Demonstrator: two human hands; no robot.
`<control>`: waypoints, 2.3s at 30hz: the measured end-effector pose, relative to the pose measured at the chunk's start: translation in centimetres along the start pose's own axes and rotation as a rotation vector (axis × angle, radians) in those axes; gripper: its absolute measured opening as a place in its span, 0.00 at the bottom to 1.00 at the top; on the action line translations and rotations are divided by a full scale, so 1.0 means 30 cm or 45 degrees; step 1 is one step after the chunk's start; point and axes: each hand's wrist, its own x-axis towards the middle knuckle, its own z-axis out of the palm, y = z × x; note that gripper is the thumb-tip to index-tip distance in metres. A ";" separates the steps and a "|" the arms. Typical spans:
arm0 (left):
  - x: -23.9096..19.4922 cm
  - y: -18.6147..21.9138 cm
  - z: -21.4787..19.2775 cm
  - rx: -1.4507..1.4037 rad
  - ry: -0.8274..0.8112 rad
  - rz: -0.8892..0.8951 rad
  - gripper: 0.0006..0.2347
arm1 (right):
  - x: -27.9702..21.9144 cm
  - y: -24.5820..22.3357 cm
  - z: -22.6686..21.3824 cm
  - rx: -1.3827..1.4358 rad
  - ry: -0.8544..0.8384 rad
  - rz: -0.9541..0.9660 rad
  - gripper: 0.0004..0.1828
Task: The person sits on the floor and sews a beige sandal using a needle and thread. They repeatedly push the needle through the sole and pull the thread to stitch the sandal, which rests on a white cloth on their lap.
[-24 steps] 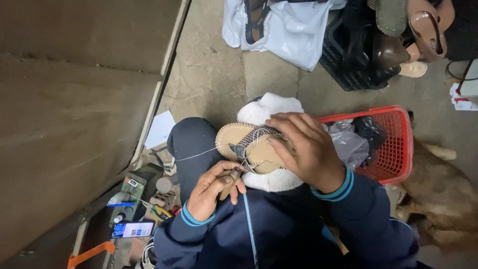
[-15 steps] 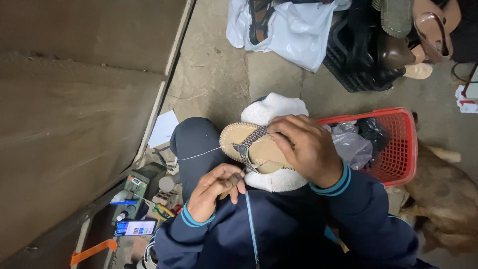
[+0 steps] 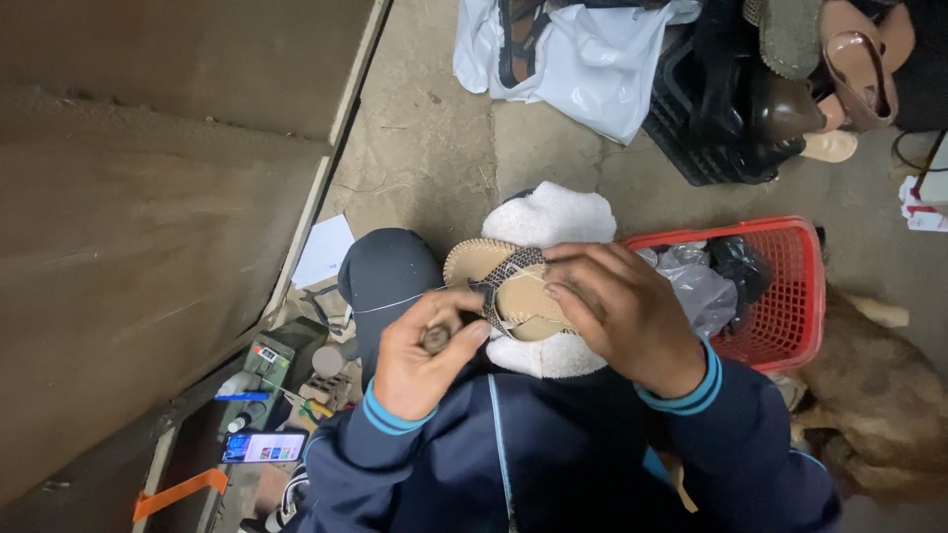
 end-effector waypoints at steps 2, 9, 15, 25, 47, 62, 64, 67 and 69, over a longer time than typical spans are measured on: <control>0.026 0.035 0.041 0.105 -0.035 0.043 0.15 | -0.019 -0.005 0.016 -0.086 0.027 -0.063 0.05; 0.084 0.092 0.148 0.510 -0.126 0.163 0.06 | -0.075 0.010 0.049 -0.306 0.228 -0.151 0.09; 0.127 0.126 0.113 0.416 -0.018 0.202 0.02 | -0.101 -0.004 -0.065 0.153 0.151 0.570 0.31; 0.162 0.076 0.129 0.519 0.045 0.230 0.01 | -0.213 0.060 0.031 0.465 0.137 0.948 0.19; 0.118 0.093 0.084 0.639 -0.004 0.223 0.06 | -0.206 0.017 0.035 0.457 0.365 0.690 0.15; 0.094 0.063 0.062 0.637 -0.113 0.252 0.05 | -0.207 -0.015 0.026 0.429 0.413 0.637 0.17; 0.094 0.067 0.061 0.711 -0.129 0.261 0.05 | -0.215 -0.015 0.028 0.422 0.408 0.645 0.18; 0.094 0.071 0.065 0.808 -0.094 0.258 0.03 | -0.212 -0.014 0.029 0.344 0.387 0.609 0.18; 0.100 0.057 0.069 0.832 -0.100 0.261 0.03 | -0.204 -0.026 0.026 0.326 0.384 0.605 0.18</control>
